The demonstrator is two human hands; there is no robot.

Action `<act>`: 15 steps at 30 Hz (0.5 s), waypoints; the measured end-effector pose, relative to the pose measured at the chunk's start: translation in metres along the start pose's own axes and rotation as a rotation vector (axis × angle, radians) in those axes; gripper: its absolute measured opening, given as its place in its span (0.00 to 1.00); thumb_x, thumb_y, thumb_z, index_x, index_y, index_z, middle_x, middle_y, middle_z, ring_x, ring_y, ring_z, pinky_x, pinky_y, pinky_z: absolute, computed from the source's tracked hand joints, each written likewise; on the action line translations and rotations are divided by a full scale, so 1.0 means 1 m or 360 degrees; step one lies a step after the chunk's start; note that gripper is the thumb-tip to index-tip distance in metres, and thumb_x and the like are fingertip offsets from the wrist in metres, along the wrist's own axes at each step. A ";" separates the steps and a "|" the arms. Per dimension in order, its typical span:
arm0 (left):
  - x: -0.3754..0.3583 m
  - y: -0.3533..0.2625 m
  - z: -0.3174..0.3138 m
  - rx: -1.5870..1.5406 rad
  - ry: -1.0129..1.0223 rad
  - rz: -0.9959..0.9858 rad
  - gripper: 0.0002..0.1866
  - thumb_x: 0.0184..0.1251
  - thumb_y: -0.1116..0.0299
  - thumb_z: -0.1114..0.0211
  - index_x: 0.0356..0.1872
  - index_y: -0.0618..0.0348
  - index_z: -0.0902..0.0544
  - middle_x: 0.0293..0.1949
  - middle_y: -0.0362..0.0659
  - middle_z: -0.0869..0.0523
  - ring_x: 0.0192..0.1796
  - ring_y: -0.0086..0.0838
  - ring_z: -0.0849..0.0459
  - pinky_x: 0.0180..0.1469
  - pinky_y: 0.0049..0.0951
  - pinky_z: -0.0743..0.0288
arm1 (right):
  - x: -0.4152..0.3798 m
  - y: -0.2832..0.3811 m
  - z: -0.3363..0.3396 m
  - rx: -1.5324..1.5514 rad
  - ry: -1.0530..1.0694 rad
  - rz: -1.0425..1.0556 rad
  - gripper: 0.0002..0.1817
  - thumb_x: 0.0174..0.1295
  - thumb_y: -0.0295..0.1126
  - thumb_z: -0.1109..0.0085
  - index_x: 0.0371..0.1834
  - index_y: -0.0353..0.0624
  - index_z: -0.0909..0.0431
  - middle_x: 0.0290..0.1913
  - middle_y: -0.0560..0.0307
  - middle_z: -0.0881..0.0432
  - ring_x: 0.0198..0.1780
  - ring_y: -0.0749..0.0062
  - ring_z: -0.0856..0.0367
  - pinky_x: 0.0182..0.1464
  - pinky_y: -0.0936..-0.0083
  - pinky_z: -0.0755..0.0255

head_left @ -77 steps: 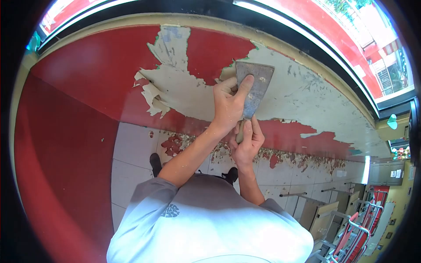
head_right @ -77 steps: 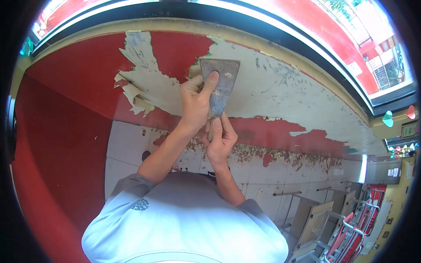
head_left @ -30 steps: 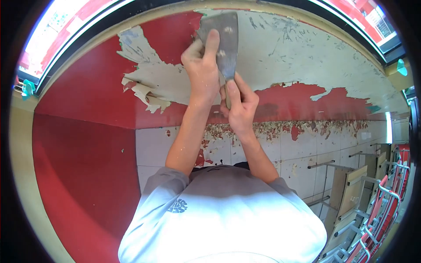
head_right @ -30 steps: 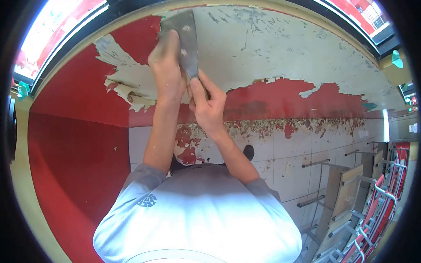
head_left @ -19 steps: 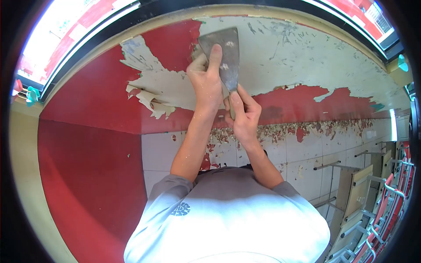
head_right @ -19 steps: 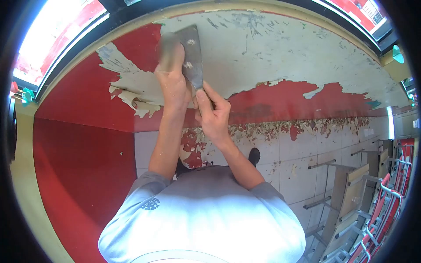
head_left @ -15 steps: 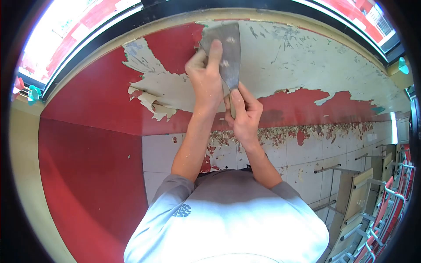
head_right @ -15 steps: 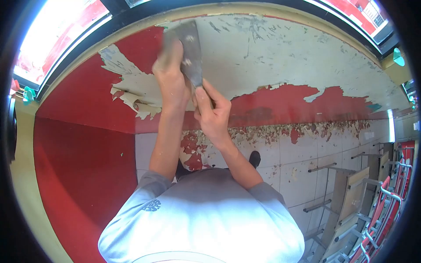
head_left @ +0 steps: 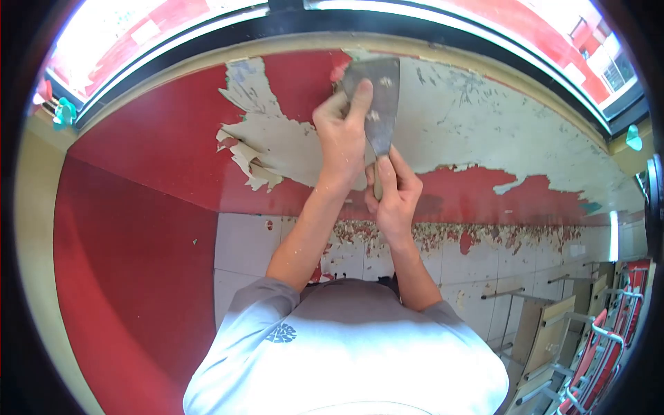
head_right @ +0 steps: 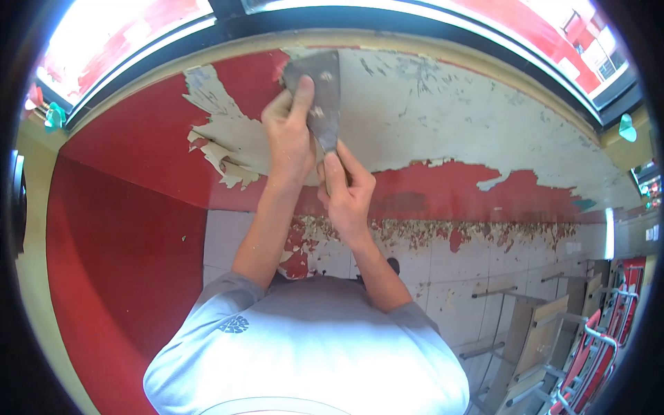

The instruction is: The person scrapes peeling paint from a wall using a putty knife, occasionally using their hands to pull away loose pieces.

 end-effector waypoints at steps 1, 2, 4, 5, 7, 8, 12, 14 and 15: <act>0.001 0.003 0.001 0.0035 -0.0004 0.0016 0.16 0.69 0.62 0.35 0.27 0.65 0.17 0.22 0.32 0.21 0.25 0.12 0.31 0.26 0.19 0.38 | 0.006 0.001 -0.003 -0.0003 0.0036 0.0019 0.20 0.74 0.31 0.54 0.65 0.34 0.30 0.25 0.63 0.29 0.15 0.89 0.42 0.14 0.88 0.48; 0.004 0.007 0.001 0.0026 -0.0017 -0.0005 0.16 0.69 0.62 0.35 0.27 0.65 0.17 0.22 0.32 0.21 0.25 0.12 0.31 0.26 0.19 0.38 | 0.008 0.002 -0.003 0.0011 0.0012 0.0029 0.19 0.73 0.29 0.53 0.64 0.34 0.29 0.24 0.66 0.31 0.16 0.90 0.42 0.15 0.88 0.48; 0.005 -0.009 -0.012 -0.0068 -0.0097 0.0034 0.17 0.71 0.61 0.36 0.24 0.64 0.19 0.21 0.32 0.23 0.25 0.12 0.32 0.25 0.20 0.39 | 0.011 0.010 -0.006 0.0011 -0.0009 0.0021 0.18 0.73 0.28 0.53 0.63 0.33 0.28 0.23 0.68 0.32 0.18 0.92 0.42 0.17 0.89 0.48; 0.011 -0.016 -0.014 -0.0073 -0.0112 0.0037 0.17 0.71 0.61 0.36 0.24 0.64 0.19 0.21 0.32 0.23 0.25 0.12 0.32 0.25 0.20 0.39 | 0.018 0.021 -0.014 -0.0003 0.0014 0.0032 0.18 0.73 0.27 0.53 0.63 0.33 0.28 0.23 0.68 0.32 0.18 0.92 0.42 0.17 0.89 0.48; 0.022 -0.027 -0.016 -0.0083 -0.0006 0.0071 0.19 0.72 0.60 0.38 0.25 0.64 0.19 0.22 0.33 0.22 0.26 0.12 0.31 0.26 0.21 0.38 | 0.023 0.027 -0.019 -0.0020 0.0038 0.0033 0.18 0.73 0.27 0.53 0.63 0.33 0.28 0.23 0.68 0.32 0.18 0.92 0.42 0.17 0.89 0.48; 0.020 -0.028 -0.015 -0.0088 -0.0009 0.0060 0.19 0.72 0.60 0.38 0.25 0.64 0.19 0.22 0.33 0.22 0.26 0.12 0.31 0.26 0.21 0.38 | 0.026 0.028 -0.021 -0.0054 0.0049 0.0035 0.19 0.72 0.27 0.53 0.64 0.32 0.29 0.23 0.68 0.32 0.18 0.92 0.42 0.17 0.89 0.47; -0.003 -0.021 -0.001 0.0228 -0.0091 -0.0087 0.18 0.72 0.60 0.39 0.27 0.65 0.18 0.24 0.35 0.19 0.25 0.13 0.27 0.26 0.20 0.35 | 0.013 0.008 0.000 -0.0169 0.0139 0.0084 0.19 0.72 0.25 0.53 0.64 0.32 0.30 0.24 0.67 0.31 0.19 0.91 0.40 0.18 0.88 0.45; -0.018 -0.001 0.008 -0.0022 -0.0056 0.0093 0.14 0.71 0.63 0.37 0.33 0.66 0.15 0.26 0.37 0.17 0.26 0.14 0.25 0.27 0.19 0.33 | -0.001 -0.006 0.016 -0.0161 0.0114 0.0045 0.20 0.72 0.25 0.53 0.65 0.32 0.30 0.24 0.66 0.30 0.19 0.90 0.39 0.18 0.88 0.45; -0.018 -0.001 0.012 -0.0029 -0.0060 0.0098 0.14 0.71 0.63 0.37 0.33 0.66 0.15 0.26 0.37 0.17 0.26 0.14 0.25 0.27 0.19 0.33 | -0.008 -0.012 0.024 -0.0144 0.0068 0.0010 0.20 0.71 0.25 0.53 0.65 0.32 0.30 0.24 0.66 0.29 0.19 0.90 0.39 0.18 0.88 0.45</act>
Point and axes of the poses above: each hand's wrist, its own x-axis towards the middle knuckle, its own z-axis out of the back of the hand, y = z × x, the point moved 4 cm from there along x, towards the middle knuckle
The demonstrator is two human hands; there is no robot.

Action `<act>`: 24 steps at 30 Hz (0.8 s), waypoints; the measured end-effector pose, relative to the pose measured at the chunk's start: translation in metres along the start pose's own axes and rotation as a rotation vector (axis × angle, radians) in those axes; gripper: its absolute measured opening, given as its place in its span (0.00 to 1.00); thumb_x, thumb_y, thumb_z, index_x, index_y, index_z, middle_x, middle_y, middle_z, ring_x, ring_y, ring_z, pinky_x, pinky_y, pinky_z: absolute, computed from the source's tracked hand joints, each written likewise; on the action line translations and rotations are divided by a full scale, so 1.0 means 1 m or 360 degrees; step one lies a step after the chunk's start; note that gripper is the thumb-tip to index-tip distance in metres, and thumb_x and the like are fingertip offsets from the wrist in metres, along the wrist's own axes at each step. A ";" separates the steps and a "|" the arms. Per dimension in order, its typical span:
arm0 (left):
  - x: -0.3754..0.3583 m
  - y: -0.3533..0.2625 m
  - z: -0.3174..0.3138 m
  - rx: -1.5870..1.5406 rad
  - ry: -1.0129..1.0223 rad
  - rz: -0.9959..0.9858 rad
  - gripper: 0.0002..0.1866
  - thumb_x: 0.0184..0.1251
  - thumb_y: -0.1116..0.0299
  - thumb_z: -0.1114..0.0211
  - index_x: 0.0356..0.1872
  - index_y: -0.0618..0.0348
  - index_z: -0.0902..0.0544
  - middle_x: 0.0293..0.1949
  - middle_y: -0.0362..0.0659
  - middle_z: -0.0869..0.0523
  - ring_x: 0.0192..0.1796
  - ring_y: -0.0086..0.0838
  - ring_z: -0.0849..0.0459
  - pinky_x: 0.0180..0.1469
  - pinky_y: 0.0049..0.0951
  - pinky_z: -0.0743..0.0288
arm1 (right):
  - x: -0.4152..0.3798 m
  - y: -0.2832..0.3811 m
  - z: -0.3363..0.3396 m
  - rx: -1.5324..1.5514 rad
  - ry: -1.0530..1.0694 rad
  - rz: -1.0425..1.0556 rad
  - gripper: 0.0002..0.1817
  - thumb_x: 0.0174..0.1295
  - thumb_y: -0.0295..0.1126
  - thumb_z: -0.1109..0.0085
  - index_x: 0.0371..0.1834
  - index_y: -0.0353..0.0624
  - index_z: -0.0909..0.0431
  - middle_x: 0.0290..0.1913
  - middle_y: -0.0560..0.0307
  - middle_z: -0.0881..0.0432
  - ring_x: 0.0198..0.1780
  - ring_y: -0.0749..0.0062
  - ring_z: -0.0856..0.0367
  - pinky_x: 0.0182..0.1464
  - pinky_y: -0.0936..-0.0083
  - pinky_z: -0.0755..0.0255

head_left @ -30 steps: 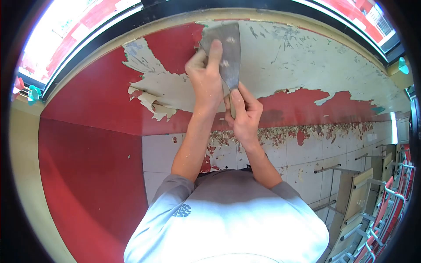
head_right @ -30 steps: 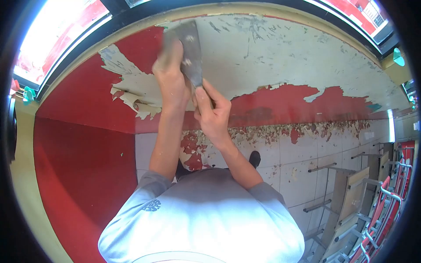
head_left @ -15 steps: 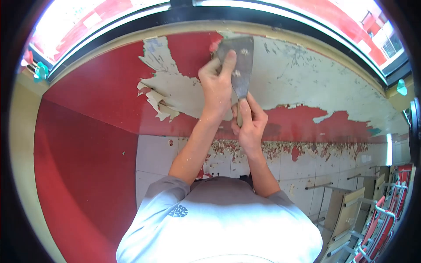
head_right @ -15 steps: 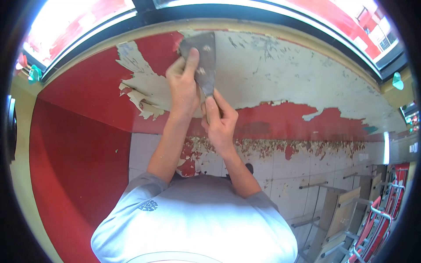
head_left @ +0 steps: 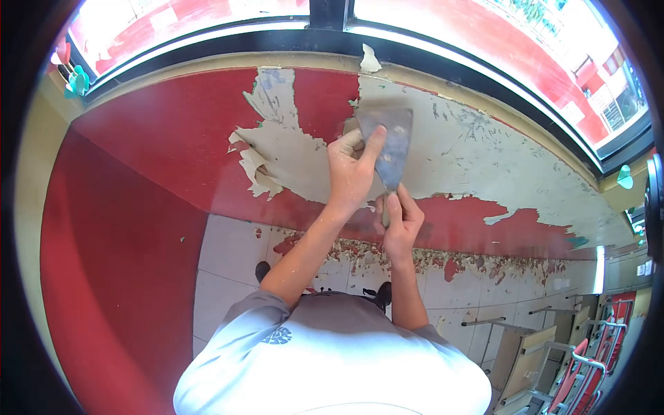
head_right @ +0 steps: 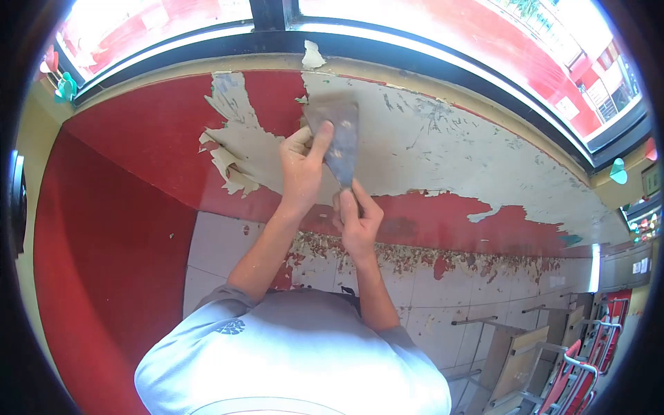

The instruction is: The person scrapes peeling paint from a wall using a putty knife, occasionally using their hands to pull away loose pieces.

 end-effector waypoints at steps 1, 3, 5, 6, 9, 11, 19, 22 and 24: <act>0.001 -0.004 0.005 0.0206 0.0097 -0.0092 0.13 0.70 0.64 0.36 0.36 0.65 0.15 0.27 0.36 0.17 0.26 0.13 0.25 0.26 0.18 0.33 | -0.006 -0.002 0.008 -0.0008 -0.0005 0.0001 0.20 0.71 0.25 0.53 0.65 0.32 0.30 0.24 0.66 0.29 0.19 0.90 0.39 0.18 0.88 0.45; 0.009 -0.021 0.016 0.0635 0.0108 -0.0461 0.11 0.68 0.65 0.34 0.39 0.65 0.14 0.27 0.35 0.17 0.26 0.13 0.25 0.25 0.18 0.33 | -0.018 -0.002 0.028 -0.0093 -0.0049 0.0066 0.21 0.71 0.25 0.53 0.66 0.32 0.32 0.25 0.64 0.28 0.19 0.89 0.39 0.17 0.89 0.45; 0.025 -0.056 0.020 0.1066 -0.0016 -0.0827 0.12 0.63 0.65 0.30 0.41 0.64 0.14 0.22 0.34 0.19 0.23 0.13 0.26 0.24 0.18 0.35 | -0.029 -0.006 0.048 -0.0113 -0.0119 0.0035 0.20 0.72 0.27 0.54 0.65 0.32 0.31 0.26 0.64 0.28 0.18 0.89 0.38 0.16 0.88 0.46; 0.030 -0.077 0.015 0.1269 -0.0049 -0.0912 0.13 0.61 0.65 0.28 0.42 0.63 0.14 0.19 0.33 0.20 0.22 0.13 0.27 0.24 0.18 0.35 | -0.033 -0.008 0.058 -0.0120 -0.0215 0.0022 0.19 0.73 0.29 0.55 0.65 0.34 0.31 0.26 0.62 0.28 0.16 0.88 0.38 0.15 0.88 0.46; 0.044 -0.108 -0.004 0.1677 0.0040 -0.0983 0.15 0.56 0.63 0.26 0.39 0.63 0.13 0.12 0.37 0.26 0.16 0.21 0.30 0.24 0.23 0.34 | -0.048 -0.008 0.072 -0.0126 -0.0360 -0.0015 0.20 0.74 0.32 0.56 0.65 0.36 0.31 0.27 0.60 0.28 0.14 0.87 0.39 0.13 0.87 0.47; 0.049 -0.108 -0.010 0.1705 0.0083 -0.0998 0.14 0.57 0.64 0.27 0.38 0.63 0.13 0.12 0.37 0.27 0.15 0.23 0.31 0.24 0.24 0.34 | -0.054 -0.004 0.074 -0.0128 -0.0433 -0.0072 0.20 0.74 0.33 0.56 0.66 0.37 0.31 0.27 0.60 0.29 0.14 0.86 0.39 0.12 0.87 0.47; 0.052 -0.102 -0.016 0.1630 0.0209 -0.0995 0.10 0.59 0.67 0.29 0.34 0.66 0.13 0.11 0.40 0.30 0.15 0.26 0.35 0.24 0.28 0.35 | -0.070 -0.008 0.070 -0.0125 -0.0374 -0.0026 0.20 0.74 0.33 0.56 0.65 0.38 0.31 0.26 0.61 0.28 0.13 0.86 0.39 0.13 0.87 0.49; 0.054 -0.100 -0.011 0.1591 0.0209 -0.1020 0.10 0.59 0.67 0.29 0.34 0.66 0.13 0.11 0.40 0.30 0.15 0.26 0.36 0.23 0.28 0.37 | -0.076 -0.007 0.071 -0.0136 -0.0366 -0.0023 0.19 0.74 0.33 0.56 0.65 0.38 0.31 0.26 0.61 0.28 0.13 0.86 0.39 0.13 0.87 0.49; 0.055 -0.098 -0.009 0.1565 0.0242 -0.1049 0.10 0.60 0.68 0.30 0.35 0.67 0.14 0.11 0.37 0.34 0.16 0.22 0.40 0.22 0.28 0.41 | -0.081 -0.007 0.075 -0.0135 -0.0384 -0.0008 0.19 0.74 0.33 0.56 0.65 0.38 0.31 0.26 0.61 0.28 0.13 0.86 0.39 0.13 0.87 0.49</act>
Point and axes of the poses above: each hand's wrist, its own x-axis towards the middle knuckle, its own z-axis out of the back of the hand, y = z × x, the point moved 4 cm from there along x, towards the middle knuckle
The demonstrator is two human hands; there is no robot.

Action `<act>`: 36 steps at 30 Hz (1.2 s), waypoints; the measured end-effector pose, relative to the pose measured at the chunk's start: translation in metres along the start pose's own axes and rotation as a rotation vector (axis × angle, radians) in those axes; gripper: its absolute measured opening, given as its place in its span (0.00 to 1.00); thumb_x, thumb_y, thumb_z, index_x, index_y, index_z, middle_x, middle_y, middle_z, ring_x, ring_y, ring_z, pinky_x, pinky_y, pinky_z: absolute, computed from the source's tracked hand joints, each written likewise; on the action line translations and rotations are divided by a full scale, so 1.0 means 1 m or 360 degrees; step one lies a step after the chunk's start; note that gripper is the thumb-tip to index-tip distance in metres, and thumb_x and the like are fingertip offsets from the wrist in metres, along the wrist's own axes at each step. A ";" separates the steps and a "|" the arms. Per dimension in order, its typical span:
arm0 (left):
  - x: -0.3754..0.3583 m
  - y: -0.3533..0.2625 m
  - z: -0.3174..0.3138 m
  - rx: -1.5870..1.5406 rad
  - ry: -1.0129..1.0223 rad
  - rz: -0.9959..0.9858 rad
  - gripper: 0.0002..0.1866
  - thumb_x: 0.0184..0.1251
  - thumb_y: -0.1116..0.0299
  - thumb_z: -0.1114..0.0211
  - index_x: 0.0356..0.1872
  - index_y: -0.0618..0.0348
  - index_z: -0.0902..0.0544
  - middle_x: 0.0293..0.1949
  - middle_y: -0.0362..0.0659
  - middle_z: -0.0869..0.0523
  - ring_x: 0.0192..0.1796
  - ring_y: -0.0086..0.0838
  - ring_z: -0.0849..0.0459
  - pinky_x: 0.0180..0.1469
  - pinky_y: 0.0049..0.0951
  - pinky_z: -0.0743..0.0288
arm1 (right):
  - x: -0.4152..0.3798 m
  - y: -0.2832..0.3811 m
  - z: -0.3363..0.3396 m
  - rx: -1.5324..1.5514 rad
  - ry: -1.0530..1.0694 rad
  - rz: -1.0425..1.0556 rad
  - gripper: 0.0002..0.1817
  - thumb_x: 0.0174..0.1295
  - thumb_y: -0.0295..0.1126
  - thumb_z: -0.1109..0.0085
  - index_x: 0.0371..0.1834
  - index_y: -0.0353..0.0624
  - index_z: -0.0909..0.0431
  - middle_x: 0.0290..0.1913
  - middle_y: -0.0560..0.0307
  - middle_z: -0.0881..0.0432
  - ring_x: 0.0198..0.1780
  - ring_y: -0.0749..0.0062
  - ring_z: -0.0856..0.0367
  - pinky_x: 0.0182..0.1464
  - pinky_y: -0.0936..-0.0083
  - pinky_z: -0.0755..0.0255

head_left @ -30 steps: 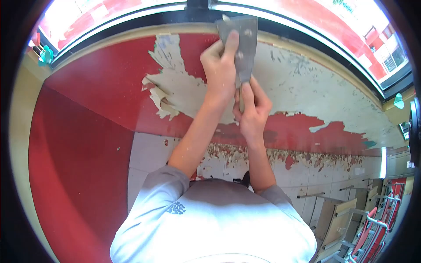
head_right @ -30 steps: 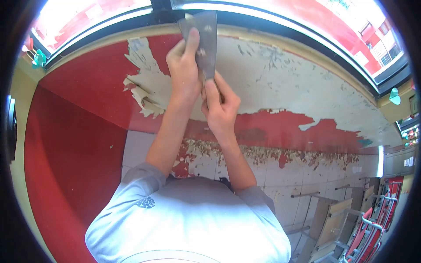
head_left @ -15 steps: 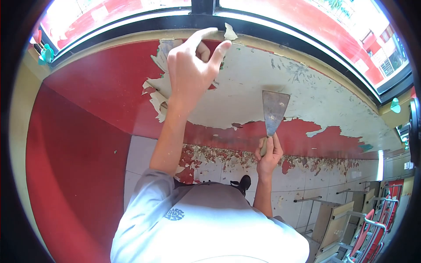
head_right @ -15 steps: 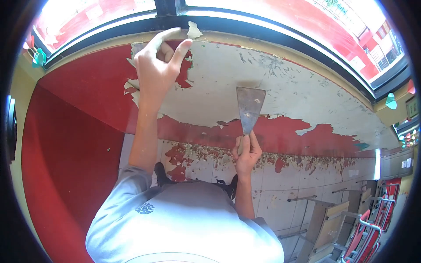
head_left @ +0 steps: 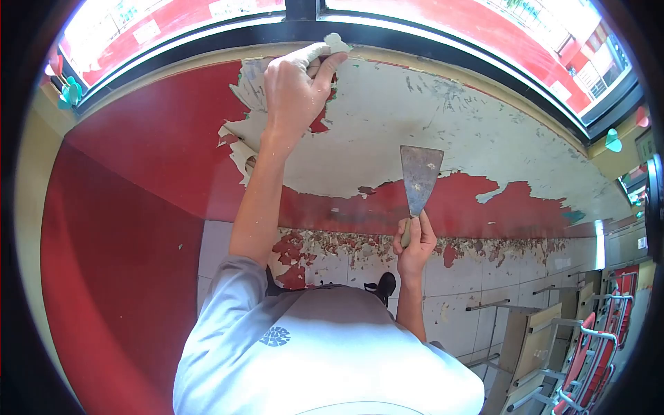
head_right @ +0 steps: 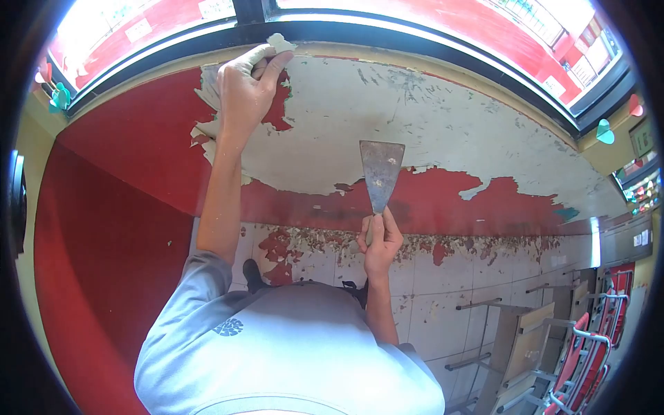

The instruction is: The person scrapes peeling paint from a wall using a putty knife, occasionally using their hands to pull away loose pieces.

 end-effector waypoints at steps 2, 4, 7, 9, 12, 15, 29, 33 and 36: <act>-0.001 0.010 0.002 -0.0212 0.0020 0.0098 0.10 0.61 0.68 0.30 0.34 0.67 0.14 0.12 0.36 0.36 0.17 0.20 0.42 0.22 0.27 0.44 | -0.002 -0.001 0.008 0.0000 -0.0058 0.0009 0.20 0.74 0.33 0.56 0.65 0.38 0.31 0.27 0.61 0.28 0.13 0.86 0.39 0.13 0.87 0.48; -0.004 0.021 0.005 -0.0412 0.0125 0.0140 0.09 0.62 0.69 0.31 0.34 0.67 0.14 0.15 0.33 0.40 0.21 0.15 0.44 0.22 0.24 0.48 | -0.005 0.002 0.012 0.0030 -0.0085 0.0017 0.20 0.75 0.33 0.56 0.65 0.38 0.32 0.27 0.61 0.28 0.13 0.86 0.38 0.13 0.87 0.48; -0.038 0.025 0.007 -0.0262 0.0643 0.0144 0.10 0.60 0.67 0.29 0.33 0.65 0.15 0.16 0.35 0.38 0.22 0.16 0.42 0.23 0.24 0.46 | -0.010 0.000 0.021 0.0017 -0.0117 0.0029 0.20 0.75 0.33 0.56 0.66 0.38 0.32 0.27 0.60 0.28 0.13 0.86 0.38 0.13 0.87 0.48; -0.075 0.038 -0.001 -0.0271 0.1064 0.0348 0.10 0.59 0.67 0.30 0.36 0.63 0.15 0.19 0.35 0.27 0.23 0.19 0.34 0.27 0.24 0.39 | -0.010 -0.001 0.023 -0.0013 -0.0129 0.0034 0.20 0.75 0.32 0.57 0.66 0.38 0.32 0.27 0.60 0.28 0.13 0.86 0.38 0.13 0.87 0.48; -0.136 0.069 -0.016 -0.0055 0.1362 0.0127 0.13 0.57 0.68 0.30 0.41 0.63 0.16 0.27 0.42 0.18 0.27 0.27 0.24 0.32 0.28 0.30 | -0.010 -0.002 0.021 0.0022 -0.0142 -0.0008 0.20 0.75 0.32 0.57 0.66 0.38 0.32 0.27 0.60 0.28 0.14 0.86 0.38 0.13 0.87 0.48; -0.157 0.073 -0.022 -0.0048 0.1543 0.0267 0.15 0.56 0.65 0.32 0.43 0.63 0.17 0.33 0.50 0.14 0.32 0.43 0.18 0.38 0.36 0.25 | -0.004 0.001 0.015 -0.0050 -0.0091 -0.0017 0.20 0.74 0.32 0.56 0.66 0.38 0.32 0.27 0.60 0.28 0.14 0.86 0.38 0.13 0.87 0.48; -0.160 0.074 -0.058 -0.1225 0.0920 0.1114 0.17 0.71 0.59 0.38 0.46 0.64 0.18 0.40 0.41 0.14 0.41 0.26 0.16 0.44 0.28 0.22 | 0.039 -0.008 -0.040 -0.0106 0.0187 -0.0105 0.18 0.72 0.27 0.52 0.63 0.35 0.28 0.26 0.66 0.29 0.19 0.91 0.41 0.17 0.89 0.46; -0.138 0.051 -0.069 -0.1591 0.0684 0.1147 0.18 0.73 0.57 0.41 0.48 0.63 0.19 0.41 0.42 0.15 0.46 0.27 0.15 0.47 0.30 0.21 | 0.056 -0.007 -0.069 -0.0061 0.0319 -0.0080 0.19 0.72 0.28 0.50 0.64 0.36 0.28 0.26 0.66 0.29 0.20 0.92 0.41 0.18 0.89 0.46; -0.124 0.045 -0.072 -0.1766 0.0381 0.1230 0.16 0.73 0.58 0.41 0.46 0.62 0.19 0.38 0.41 0.15 0.42 0.25 0.15 0.45 0.30 0.21 | 0.061 -0.001 -0.087 -0.0004 0.0390 -0.0095 0.19 0.72 0.29 0.50 0.64 0.36 0.28 0.26 0.67 0.30 0.20 0.92 0.40 0.18 0.89 0.46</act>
Point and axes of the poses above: each hand's wrist, its own x-axis towards the middle knuckle, its own z-axis out of the back of the hand, y = z × x, the point moved 4 cm from there along x, towards the middle knuckle
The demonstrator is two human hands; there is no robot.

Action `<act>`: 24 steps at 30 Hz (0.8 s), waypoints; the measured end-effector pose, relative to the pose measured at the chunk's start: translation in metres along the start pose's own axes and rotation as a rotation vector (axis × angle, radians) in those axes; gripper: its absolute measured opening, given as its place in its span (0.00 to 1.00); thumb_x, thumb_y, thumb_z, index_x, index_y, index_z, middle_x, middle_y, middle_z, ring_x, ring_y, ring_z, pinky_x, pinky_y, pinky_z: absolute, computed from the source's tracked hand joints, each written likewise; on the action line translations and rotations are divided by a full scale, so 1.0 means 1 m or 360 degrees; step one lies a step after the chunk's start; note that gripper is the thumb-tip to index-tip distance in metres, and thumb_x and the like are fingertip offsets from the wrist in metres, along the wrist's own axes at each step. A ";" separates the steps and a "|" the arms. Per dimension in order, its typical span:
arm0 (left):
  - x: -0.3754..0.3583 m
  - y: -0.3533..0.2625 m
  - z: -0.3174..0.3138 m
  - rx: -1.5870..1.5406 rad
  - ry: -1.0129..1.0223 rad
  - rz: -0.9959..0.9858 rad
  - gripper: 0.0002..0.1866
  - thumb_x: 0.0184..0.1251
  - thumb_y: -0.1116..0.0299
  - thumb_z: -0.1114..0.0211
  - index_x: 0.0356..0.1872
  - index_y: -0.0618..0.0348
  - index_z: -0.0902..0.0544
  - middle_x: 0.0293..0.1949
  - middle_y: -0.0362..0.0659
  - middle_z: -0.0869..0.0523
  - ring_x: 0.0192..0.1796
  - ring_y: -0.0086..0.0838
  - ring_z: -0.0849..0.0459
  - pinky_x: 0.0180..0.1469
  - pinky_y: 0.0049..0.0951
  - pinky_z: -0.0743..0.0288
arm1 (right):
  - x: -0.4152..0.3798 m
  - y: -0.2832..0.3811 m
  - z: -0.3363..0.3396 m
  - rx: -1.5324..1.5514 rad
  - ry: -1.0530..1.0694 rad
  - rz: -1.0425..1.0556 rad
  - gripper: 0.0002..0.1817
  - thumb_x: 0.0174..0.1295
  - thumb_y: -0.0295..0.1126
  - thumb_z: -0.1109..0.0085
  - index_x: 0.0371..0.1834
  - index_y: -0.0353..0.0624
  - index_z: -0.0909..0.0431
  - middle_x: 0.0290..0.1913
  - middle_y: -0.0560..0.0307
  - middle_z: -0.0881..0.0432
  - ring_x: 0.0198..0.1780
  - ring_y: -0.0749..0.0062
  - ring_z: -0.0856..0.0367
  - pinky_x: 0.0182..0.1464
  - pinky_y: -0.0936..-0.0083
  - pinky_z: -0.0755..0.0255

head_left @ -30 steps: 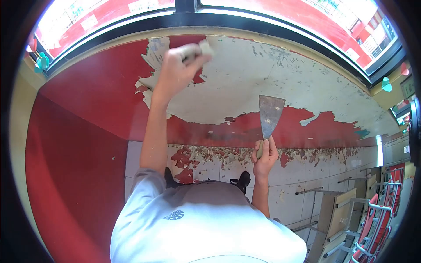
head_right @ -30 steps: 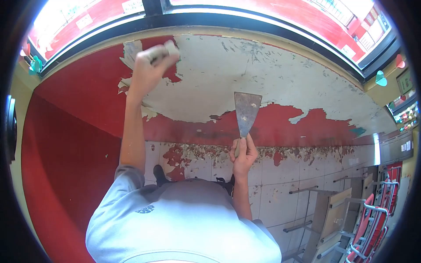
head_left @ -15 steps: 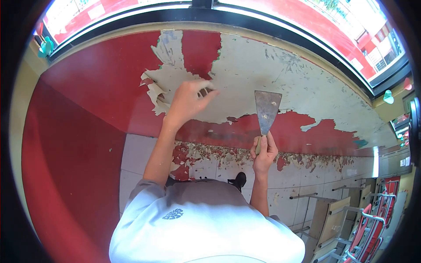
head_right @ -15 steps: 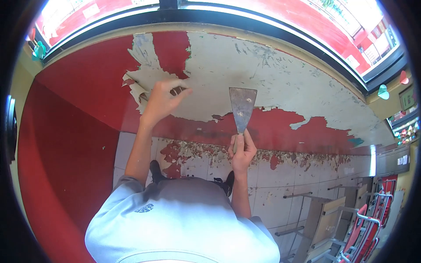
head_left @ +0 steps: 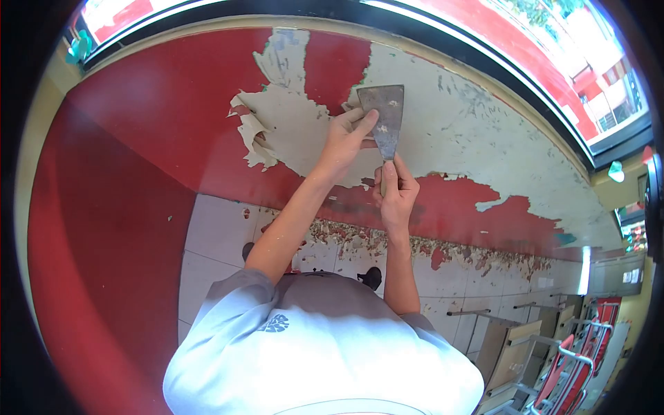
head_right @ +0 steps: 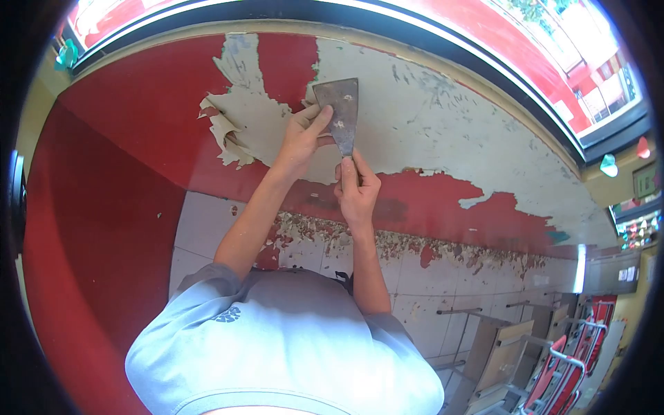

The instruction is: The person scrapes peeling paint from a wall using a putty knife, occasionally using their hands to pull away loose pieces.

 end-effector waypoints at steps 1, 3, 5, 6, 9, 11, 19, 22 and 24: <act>0.003 0.001 0.001 -0.0036 -0.0047 -0.0046 0.16 0.73 0.58 0.40 0.45 0.62 0.19 0.37 0.41 0.15 0.40 0.24 0.16 0.42 0.28 0.21 | 0.001 0.004 -0.006 -0.0020 -0.0022 0.0000 0.19 0.72 0.29 0.50 0.64 0.37 0.28 0.25 0.67 0.30 0.20 0.92 0.40 0.18 0.89 0.46; 0.005 0.008 0.000 -0.0085 -0.0103 -0.0083 0.15 0.73 0.58 0.40 0.44 0.62 0.18 0.37 0.40 0.14 0.37 0.23 0.16 0.40 0.27 0.20 | -0.001 0.008 -0.011 -0.0053 -0.0044 -0.0013 0.19 0.72 0.29 0.50 0.64 0.37 0.28 0.25 0.67 0.30 0.20 0.92 0.40 0.17 0.90 0.46; 0.005 0.012 -0.001 -0.0111 -0.0112 -0.0140 0.14 0.72 0.59 0.39 0.42 0.62 0.18 0.34 0.38 0.15 0.33 0.20 0.17 0.34 0.25 0.21 | -0.008 0.010 -0.011 -0.0061 -0.0126 -0.0024 0.19 0.72 0.29 0.50 0.64 0.37 0.28 0.25 0.67 0.30 0.19 0.92 0.40 0.17 0.89 0.46; 0.005 0.014 -0.001 -0.0103 -0.0120 -0.0150 0.14 0.72 0.59 0.39 0.42 0.62 0.18 0.34 0.38 0.15 0.33 0.20 0.17 0.34 0.25 0.21 | -0.010 0.009 -0.012 -0.0053 -0.0113 -0.0023 0.19 0.72 0.29 0.50 0.64 0.37 0.28 0.25 0.67 0.30 0.19 0.92 0.40 0.17 0.89 0.46; 0.005 0.019 -0.007 -0.0123 -0.0136 -0.0143 0.13 0.72 0.60 0.39 0.40 0.62 0.17 0.32 0.38 0.15 0.32 0.19 0.17 0.33 0.24 0.21 | -0.009 0.013 -0.006 -0.0048 -0.0134 -0.0021 0.18 0.73 0.29 0.51 0.63 0.36 0.27 0.25 0.67 0.30 0.19 0.91 0.40 0.17 0.89 0.45; 0.007 0.011 -0.012 -0.0194 -0.0165 -0.0199 0.13 0.72 0.62 0.39 0.39 0.64 0.18 0.32 0.38 0.15 0.32 0.18 0.18 0.33 0.24 0.21 | -0.005 0.019 -0.006 -0.0089 -0.0149 -0.0045 0.18 0.73 0.28 0.51 0.63 0.35 0.27 0.25 0.67 0.30 0.19 0.91 0.39 0.17 0.89 0.44; 0.015 0.019 -0.009 -0.0274 -0.0289 -0.0329 0.13 0.71 0.65 0.38 0.32 0.65 0.18 0.26 0.37 0.17 0.26 0.14 0.23 0.27 0.18 0.28 | -0.002 0.016 -0.007 -0.0067 -0.0117 -0.0049 0.18 0.72 0.27 0.51 0.63 0.34 0.28 0.26 0.65 0.28 0.19 0.90 0.38 0.18 0.89 0.44; 0.009 0.012 -0.014 -0.0289 -0.0320 -0.0373 0.12 0.71 0.65 0.38 0.32 0.65 0.18 0.26 0.35 0.18 0.25 0.13 0.25 0.26 0.17 0.31 | -0.007 0.015 -0.009 -0.0032 -0.0150 -0.0039 0.18 0.73 0.29 0.52 0.63 0.34 0.28 0.26 0.64 0.29 0.18 0.89 0.39 0.16 0.89 0.46; 0.009 0.011 -0.017 -0.0305 -0.0324 -0.0404 0.12 0.71 0.66 0.38 0.32 0.65 0.17 0.26 0.35 0.18 0.25 0.12 0.26 0.26 0.17 0.33 | -0.007 0.017 -0.008 -0.0056 -0.0132 -0.0006 0.18 0.74 0.30 0.53 0.62 0.34 0.27 0.25 0.62 0.29 0.16 0.89 0.39 0.14 0.88 0.47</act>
Point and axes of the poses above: each hand's wrist, its own x-axis towards the middle knuckle, its own z-axis out of the back of the hand, y = z × x, the point moved 4 cm from there along x, towards the middle knuckle
